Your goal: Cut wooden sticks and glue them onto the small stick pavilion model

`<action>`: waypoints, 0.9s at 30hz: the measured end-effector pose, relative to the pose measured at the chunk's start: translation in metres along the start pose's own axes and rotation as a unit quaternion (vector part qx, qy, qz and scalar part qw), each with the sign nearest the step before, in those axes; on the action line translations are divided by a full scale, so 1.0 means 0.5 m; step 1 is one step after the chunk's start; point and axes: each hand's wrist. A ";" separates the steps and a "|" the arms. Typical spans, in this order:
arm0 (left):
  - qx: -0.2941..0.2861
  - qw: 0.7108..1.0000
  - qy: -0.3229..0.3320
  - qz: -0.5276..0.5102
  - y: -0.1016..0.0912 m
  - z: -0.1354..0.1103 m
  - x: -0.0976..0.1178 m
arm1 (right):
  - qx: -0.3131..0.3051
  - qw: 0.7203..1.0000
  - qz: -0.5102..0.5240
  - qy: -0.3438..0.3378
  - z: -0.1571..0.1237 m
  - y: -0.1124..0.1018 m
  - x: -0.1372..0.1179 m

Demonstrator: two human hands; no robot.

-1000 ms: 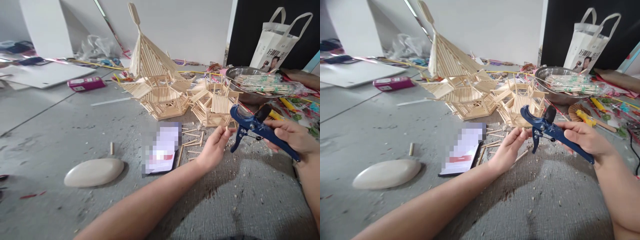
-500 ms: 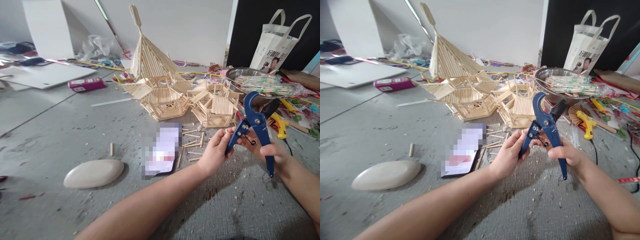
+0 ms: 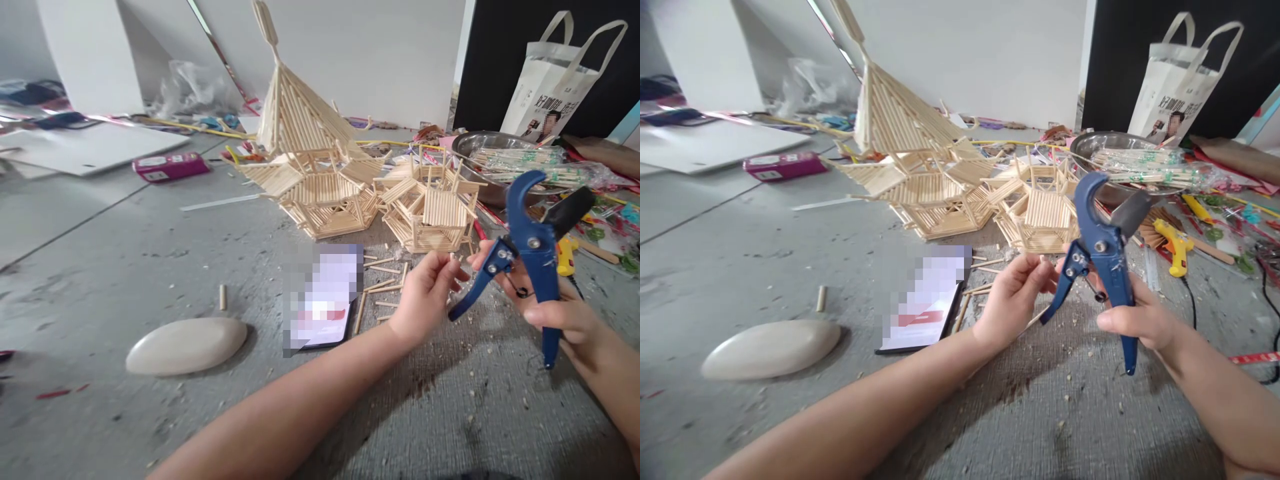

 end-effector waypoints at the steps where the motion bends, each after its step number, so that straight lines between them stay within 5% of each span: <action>1: 0.013 1.000 0.021 0.015 -0.006 0.004 0.000 | 0.010 1.000 -0.015 -0.017 0.000 -0.004 -0.006; 6: 0.012 0.998 0.065 0.020 -0.025 0.011 0.008 | 0.085 0.958 -0.273 -0.036 0.019 -0.019 -0.008; 10: -0.008 0.995 0.087 0.049 -0.024 0.006 0.006 | 0.066 0.909 -0.405 -0.073 0.042 -0.009 0.022; 27: -0.029 0.971 0.162 0.172 -0.031 0.015 -0.012 | 0.031 0.875 -0.478 -0.072 0.048 0.001 0.038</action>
Point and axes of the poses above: each hand's wrist, its own z-axis towards the middle knuckle, its own y-axis out of the palm, x = y × z, and after that the axes turned 3 degrees about z, right-handed
